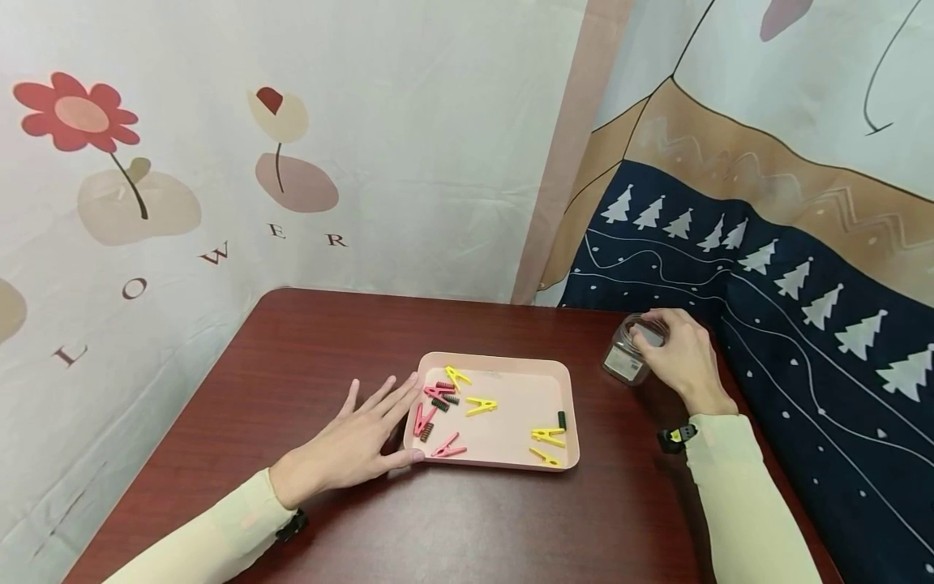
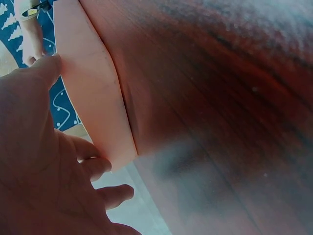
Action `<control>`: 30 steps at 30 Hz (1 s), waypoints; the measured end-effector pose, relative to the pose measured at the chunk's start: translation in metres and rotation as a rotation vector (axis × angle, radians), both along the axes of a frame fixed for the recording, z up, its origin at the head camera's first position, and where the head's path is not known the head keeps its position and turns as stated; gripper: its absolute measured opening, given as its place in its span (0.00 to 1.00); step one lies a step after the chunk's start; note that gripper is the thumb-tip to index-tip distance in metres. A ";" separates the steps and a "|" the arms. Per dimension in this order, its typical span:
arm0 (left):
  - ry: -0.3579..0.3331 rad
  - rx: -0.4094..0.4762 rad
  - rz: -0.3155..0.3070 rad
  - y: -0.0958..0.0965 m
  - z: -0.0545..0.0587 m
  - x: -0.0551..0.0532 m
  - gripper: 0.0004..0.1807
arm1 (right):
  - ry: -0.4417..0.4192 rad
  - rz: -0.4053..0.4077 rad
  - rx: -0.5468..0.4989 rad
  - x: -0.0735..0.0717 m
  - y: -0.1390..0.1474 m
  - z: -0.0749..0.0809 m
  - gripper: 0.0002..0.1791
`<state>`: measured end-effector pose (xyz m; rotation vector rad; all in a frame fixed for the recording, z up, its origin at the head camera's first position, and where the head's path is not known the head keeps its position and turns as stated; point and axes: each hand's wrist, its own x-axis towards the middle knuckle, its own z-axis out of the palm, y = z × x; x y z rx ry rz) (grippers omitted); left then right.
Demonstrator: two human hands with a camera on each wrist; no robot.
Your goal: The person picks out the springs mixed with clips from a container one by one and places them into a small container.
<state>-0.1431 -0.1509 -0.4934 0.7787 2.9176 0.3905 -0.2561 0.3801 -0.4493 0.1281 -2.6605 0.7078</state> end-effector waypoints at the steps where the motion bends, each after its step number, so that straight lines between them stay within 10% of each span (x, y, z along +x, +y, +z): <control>1: 0.000 0.001 -0.001 0.000 0.000 0.000 0.58 | 0.002 0.001 0.001 0.000 0.000 0.000 0.22; 30: 0.011 0.000 -0.013 -0.001 0.001 -0.001 0.58 | 0.122 0.098 0.094 0.015 -0.035 0.014 0.20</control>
